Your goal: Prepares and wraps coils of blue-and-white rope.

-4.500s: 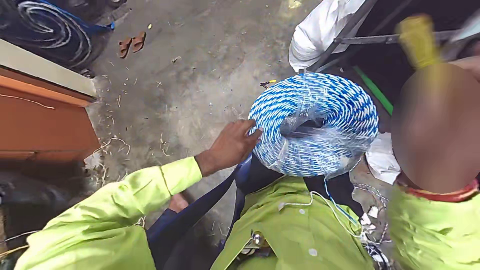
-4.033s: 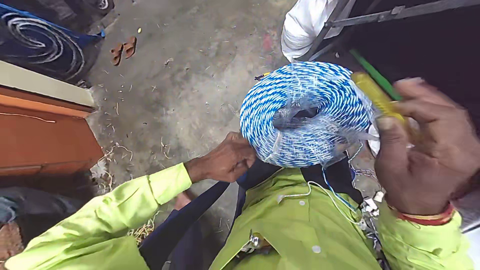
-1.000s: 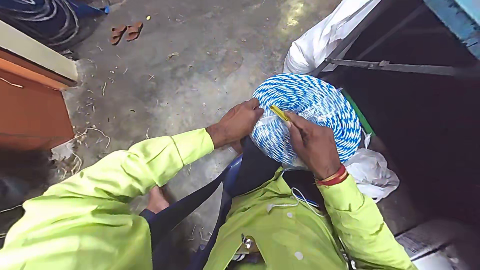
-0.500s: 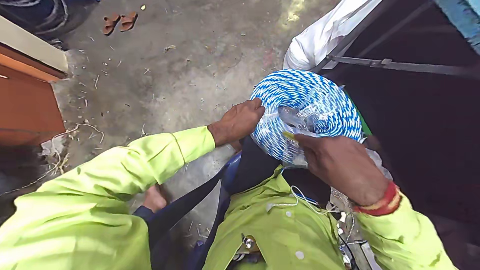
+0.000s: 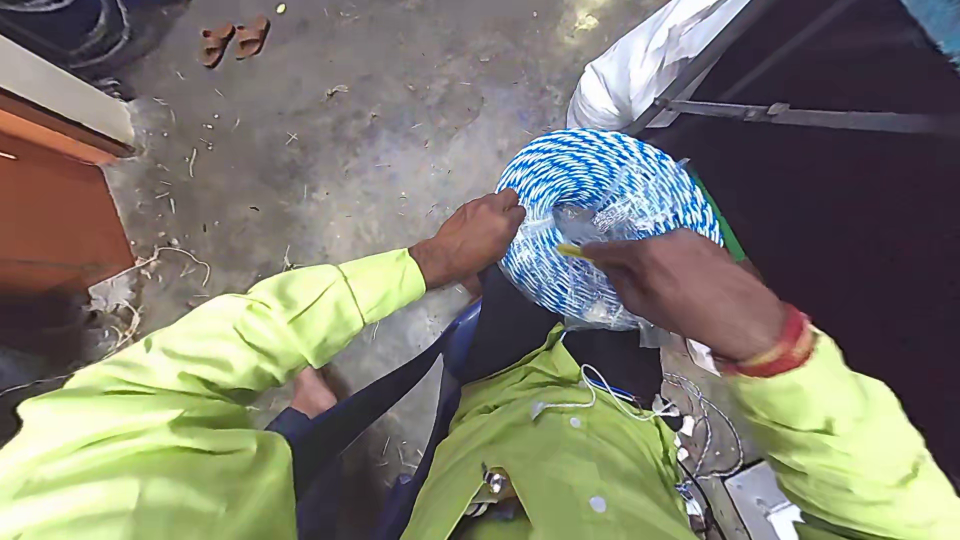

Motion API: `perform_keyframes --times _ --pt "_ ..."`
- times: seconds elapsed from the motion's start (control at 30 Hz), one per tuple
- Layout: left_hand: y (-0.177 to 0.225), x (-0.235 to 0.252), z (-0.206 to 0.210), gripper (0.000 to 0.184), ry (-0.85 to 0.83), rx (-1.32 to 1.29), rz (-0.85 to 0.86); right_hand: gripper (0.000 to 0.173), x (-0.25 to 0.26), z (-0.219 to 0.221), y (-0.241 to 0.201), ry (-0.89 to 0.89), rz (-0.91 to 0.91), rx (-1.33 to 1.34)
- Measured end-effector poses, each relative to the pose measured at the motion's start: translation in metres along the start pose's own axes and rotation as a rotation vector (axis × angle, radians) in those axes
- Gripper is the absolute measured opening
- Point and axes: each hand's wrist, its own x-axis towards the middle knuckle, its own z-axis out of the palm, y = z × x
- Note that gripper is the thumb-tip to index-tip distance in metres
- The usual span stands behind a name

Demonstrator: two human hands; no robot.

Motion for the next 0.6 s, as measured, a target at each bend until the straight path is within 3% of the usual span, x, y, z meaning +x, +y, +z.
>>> perform_keyframes --times 0.1,0.17,0.3,0.43,0.5,0.6 --pt "0.0 0.003 0.001 0.018 -0.014 0.008 0.003 0.021 -0.012 -0.02 0.008 -0.06 -0.051 -0.043" --pt "0.0 0.005 0.002 0.018 -0.025 0.008 0.004 0.024 -0.001 -0.026 0.01 0.032 -0.045 -0.005" --pt "0.003 0.005 0.002 0.017 -0.027 0.017 -0.008 0.032 0.033 -0.01 0.01 0.146 -0.015 0.079" --pt "0.005 0.001 -0.003 0.018 -0.008 -0.05 -0.101 0.029 0.009 0.004 0.017 0.092 -0.016 0.224" --pt "0.006 0.0 -0.006 0.021 0.048 -0.192 -0.198 0.028 -0.007 0.01 0.022 0.145 0.077 0.591" --pt "0.026 -0.006 -0.012 0.017 0.172 -0.506 -0.381 0.036 -0.019 0.025 0.021 0.24 0.17 1.375"
